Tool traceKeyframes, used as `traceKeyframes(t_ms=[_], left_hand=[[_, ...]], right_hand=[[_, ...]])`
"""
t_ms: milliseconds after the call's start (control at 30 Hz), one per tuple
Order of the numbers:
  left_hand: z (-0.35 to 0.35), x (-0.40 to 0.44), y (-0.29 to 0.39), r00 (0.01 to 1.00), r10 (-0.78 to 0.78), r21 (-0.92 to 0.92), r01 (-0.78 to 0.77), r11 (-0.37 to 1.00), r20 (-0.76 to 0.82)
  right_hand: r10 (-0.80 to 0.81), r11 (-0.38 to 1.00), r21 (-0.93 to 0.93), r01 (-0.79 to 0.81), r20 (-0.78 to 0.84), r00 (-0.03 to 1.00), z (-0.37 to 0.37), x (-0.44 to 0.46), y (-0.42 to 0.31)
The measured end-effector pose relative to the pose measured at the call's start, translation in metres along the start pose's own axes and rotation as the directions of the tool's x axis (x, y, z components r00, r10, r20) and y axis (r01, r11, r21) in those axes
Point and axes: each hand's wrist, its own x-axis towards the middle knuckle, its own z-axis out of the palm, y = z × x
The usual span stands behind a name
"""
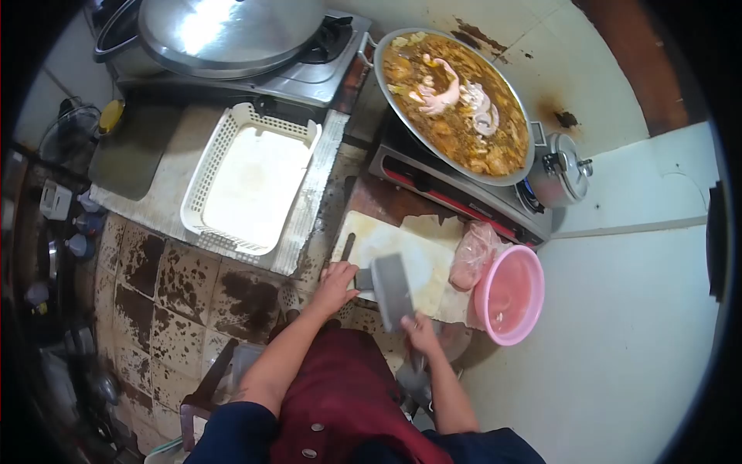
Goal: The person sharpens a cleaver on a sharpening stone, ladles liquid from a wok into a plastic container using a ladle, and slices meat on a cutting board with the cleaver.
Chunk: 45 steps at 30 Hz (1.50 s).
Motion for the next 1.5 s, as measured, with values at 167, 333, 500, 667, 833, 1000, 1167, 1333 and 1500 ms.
traceKeyframes(t_ms=[167,333,500,667,833,1000,1167,1333,1500], left_hand=[[0.001,-0.007,0.004,1.0,0.0,0.043,0.001,0.999,-0.014],[0.003,-0.002,-0.001,1.0,0.002,0.004,-0.002,1.0,-0.024],[0.003,-0.001,0.002,0.999,0.034,0.027,-0.033,0.999,-0.043],[-0.002,0.001,0.005,1.0,-0.008,0.034,0.009,0.999,-0.018],[-0.003,-0.003,0.004,0.999,-0.006,0.005,0.006,1.0,-0.036],[0.0,0.011,-0.001,0.999,-0.007,0.03,0.008,1.0,-0.035],[0.0,0.0,0.003,1.0,-0.019,-0.003,0.019,1.0,-0.011],[0.009,-0.003,0.005,0.999,-0.04,0.023,0.041,0.999,-0.009],[0.002,0.002,0.006,1.0,-0.022,0.031,0.023,0.999,-0.014]], right_hand=[[0.381,0.924,0.057,-0.379,-0.026,0.924,-0.025,0.076,-0.05],[-0.014,0.975,0.224,0.013,0.001,1.0,-0.003,-0.012,-0.044],[0.23,0.958,-0.09,-0.273,-0.33,0.916,-0.011,0.088,-0.056],[0.18,0.964,0.194,-0.182,0.029,0.983,-0.016,0.0,-0.052],[0.108,0.989,0.121,-0.09,-0.155,0.982,0.013,0.042,0.0],[0.378,0.915,0.169,-0.366,-0.044,0.925,-0.02,0.05,-0.054],[0.205,0.936,0.269,-0.229,0.115,0.972,-0.001,-0.006,-0.045],[0.344,0.938,0.185,-0.293,-0.398,0.85,-0.008,0.075,-0.054],[0.416,0.724,0.421,-0.547,0.366,0.832,-0.014,-0.031,-0.072]])
